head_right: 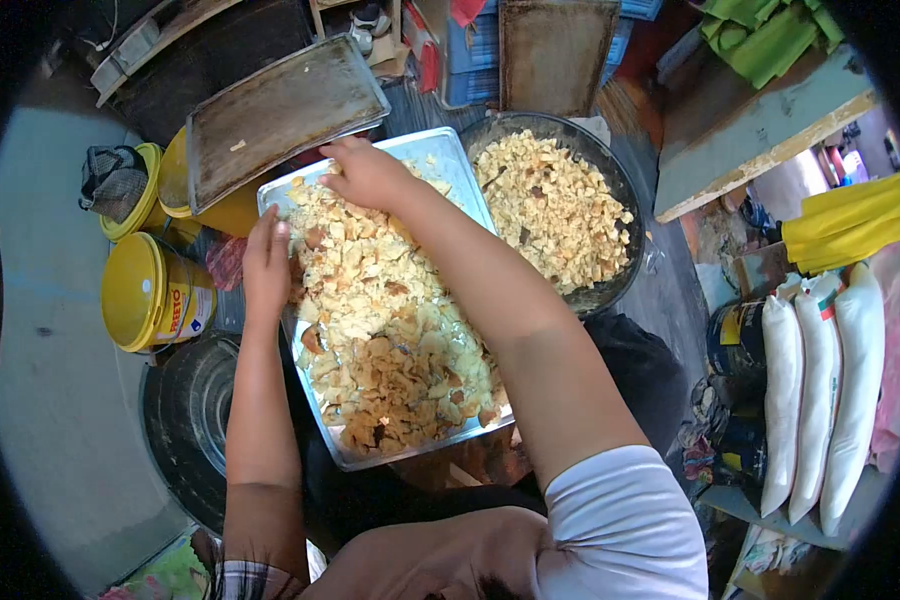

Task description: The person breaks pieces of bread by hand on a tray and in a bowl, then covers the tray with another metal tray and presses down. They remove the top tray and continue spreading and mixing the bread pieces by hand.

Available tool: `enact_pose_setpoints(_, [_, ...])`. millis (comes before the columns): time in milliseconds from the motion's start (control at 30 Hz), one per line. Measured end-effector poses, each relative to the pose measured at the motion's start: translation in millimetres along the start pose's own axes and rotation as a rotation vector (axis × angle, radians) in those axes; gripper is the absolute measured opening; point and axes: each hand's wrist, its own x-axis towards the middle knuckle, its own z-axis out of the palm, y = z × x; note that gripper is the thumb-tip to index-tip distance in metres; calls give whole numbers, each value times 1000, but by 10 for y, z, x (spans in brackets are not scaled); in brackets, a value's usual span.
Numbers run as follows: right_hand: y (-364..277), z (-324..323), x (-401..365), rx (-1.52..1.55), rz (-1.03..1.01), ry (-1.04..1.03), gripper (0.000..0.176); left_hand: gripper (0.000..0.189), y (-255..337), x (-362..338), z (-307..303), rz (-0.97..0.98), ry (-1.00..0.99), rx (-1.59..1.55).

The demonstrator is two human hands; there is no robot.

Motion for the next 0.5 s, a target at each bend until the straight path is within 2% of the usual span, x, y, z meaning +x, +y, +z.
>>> enact_pose_setpoints(33, [67, 148, 72, 4, 7, 6, 49, 43, -3, 13, 2, 3, -9, 3])
enact_pose_setpoints(100, [86, 375, 200, -40, -86, 18, 55, 44, 6, 45, -22, -244, 40, -292])
enact_pose_setpoints(133, [64, 428, 212, -89, -74, -73, 58, 46, 15, 48, -39, -255, 31, -287])
enact_pose_setpoints(167, [43, 479, 231, -85, -72, -71, 58, 46, -1, 38, -45, -255, 28, -283])
enact_pose_setpoints(233, [-23, 487, 257, -124, -245, -223, 51, 46, -41, 31, -23, -201, 63, -225])
enact_pose_setpoints(300, [-163, 321, 226, 12, -123, -415, 43, 45, -114, 15, -19, -146, 46, -167])
enact_pose_setpoints(333, [-202, 268, 178, -10, -132, -393, 39, 44, -113, 9, -20, -135, 40, -145])
enact_pose_setpoints(433, [-107, -70, -83, 89, -304, -20, 37, 48, -98, -37, -25, 34, -66, 22])
enact_pose_setpoints(500, [139, -412, -361, 111, -197, 208, 36, 51, -57, -81, -6, 64, -120, 78])
